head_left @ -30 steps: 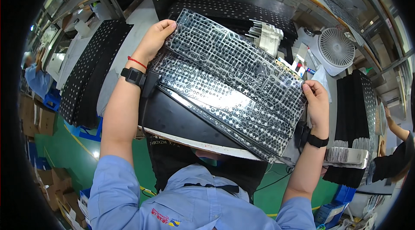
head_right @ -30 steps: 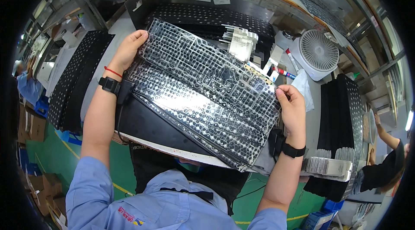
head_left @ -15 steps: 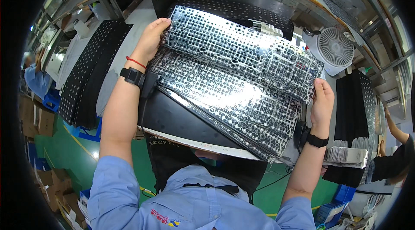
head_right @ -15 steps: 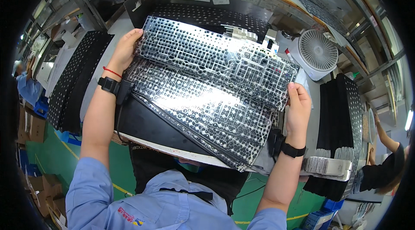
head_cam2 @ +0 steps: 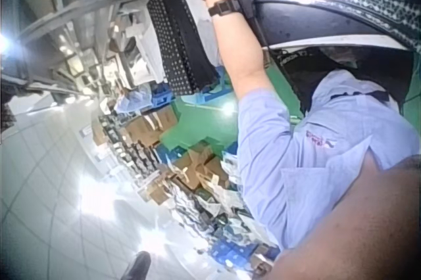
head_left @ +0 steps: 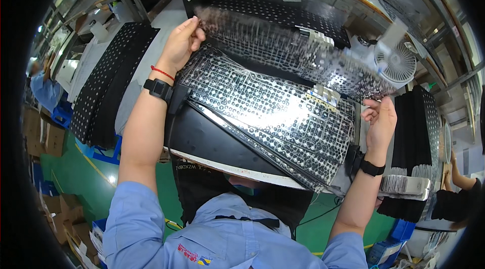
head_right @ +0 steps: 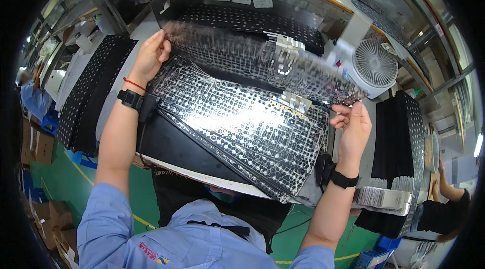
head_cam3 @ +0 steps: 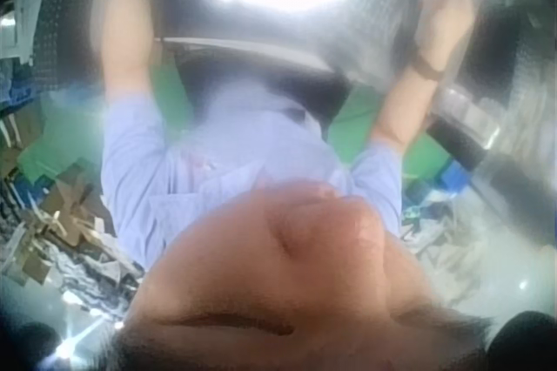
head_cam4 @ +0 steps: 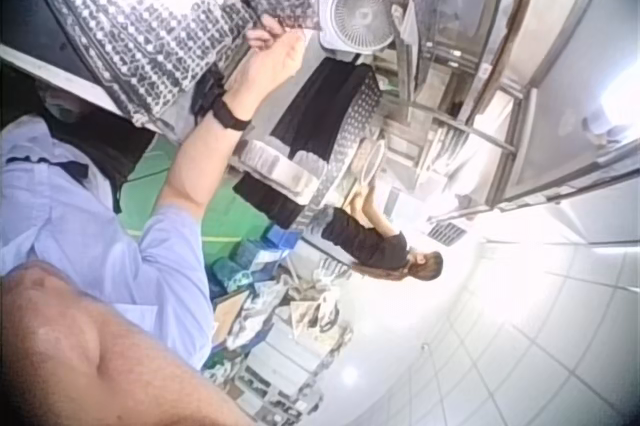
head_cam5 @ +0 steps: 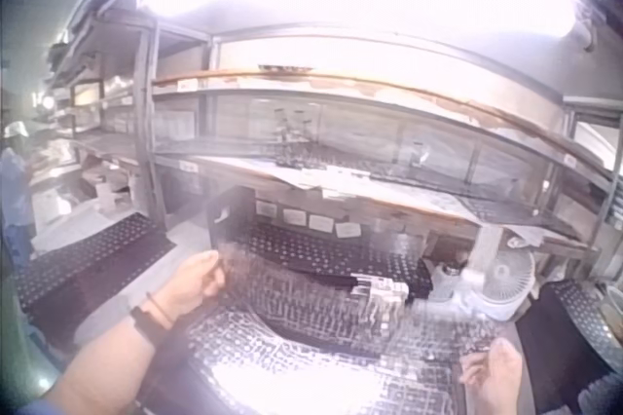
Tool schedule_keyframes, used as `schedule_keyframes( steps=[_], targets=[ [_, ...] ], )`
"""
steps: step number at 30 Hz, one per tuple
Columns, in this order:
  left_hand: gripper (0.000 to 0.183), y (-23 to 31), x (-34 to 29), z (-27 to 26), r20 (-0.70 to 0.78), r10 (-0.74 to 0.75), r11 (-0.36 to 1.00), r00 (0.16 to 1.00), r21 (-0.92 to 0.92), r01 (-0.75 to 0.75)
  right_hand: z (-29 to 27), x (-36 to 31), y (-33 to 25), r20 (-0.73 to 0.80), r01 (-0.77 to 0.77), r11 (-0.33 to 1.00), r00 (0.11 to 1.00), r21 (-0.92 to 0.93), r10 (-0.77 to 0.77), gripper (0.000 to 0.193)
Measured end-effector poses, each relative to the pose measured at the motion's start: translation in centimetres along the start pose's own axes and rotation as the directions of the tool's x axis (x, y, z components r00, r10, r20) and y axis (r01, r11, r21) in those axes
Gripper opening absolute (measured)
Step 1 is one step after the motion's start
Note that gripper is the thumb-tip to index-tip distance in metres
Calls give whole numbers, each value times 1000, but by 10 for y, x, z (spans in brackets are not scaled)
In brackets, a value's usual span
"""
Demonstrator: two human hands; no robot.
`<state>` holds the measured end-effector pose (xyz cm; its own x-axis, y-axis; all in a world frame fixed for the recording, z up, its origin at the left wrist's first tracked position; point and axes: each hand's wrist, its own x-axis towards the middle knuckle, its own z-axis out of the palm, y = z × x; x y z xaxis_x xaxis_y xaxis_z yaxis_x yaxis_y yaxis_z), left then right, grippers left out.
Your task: Inspecting and assembling internal metallic keyboard plates and component layers on a factory floor.
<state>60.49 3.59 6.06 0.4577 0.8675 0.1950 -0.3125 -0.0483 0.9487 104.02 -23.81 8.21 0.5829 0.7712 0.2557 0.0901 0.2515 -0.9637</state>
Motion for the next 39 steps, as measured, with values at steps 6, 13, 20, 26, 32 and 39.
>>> schedule_keyframes(
  steps=[6, 13, 20, 26, 32, 39],
  targets=[
    [24, 3, -4, 16, -89, -8, 998, 996, 61, 13, -14, 7, 11, 86, 37, 997, 996, -71, -31, 13],
    [23, -4, -1, 17, -99, -3, 990, 995, 139, 17, 2, 0, 3, 46, 128, 992, 991, -7, -128, 15],
    [15, 0, -3, 16, -93, -3, 976, 996, 217, 23, -10, 1, 9, 53, 316, 947, 948, -63, -313, 13],
    [17, -4, 0, 7, -133, -60, 997, 989, 33, 65, 1, -3, -3, 43, 170, 983, 984, 63, -173, 16],
    [27, -12, 5, -8, -295, -31, 995, 955, -103, 0, -5, 4, 1, 40, 47, 998, 998, -46, -45, 22],
    [34, -4, 2, 2, -261, -47, 995, 964, -94, 23, 0, -2, 7, 255, -79, 875, 940, -478, 224, 14]
  ],
)
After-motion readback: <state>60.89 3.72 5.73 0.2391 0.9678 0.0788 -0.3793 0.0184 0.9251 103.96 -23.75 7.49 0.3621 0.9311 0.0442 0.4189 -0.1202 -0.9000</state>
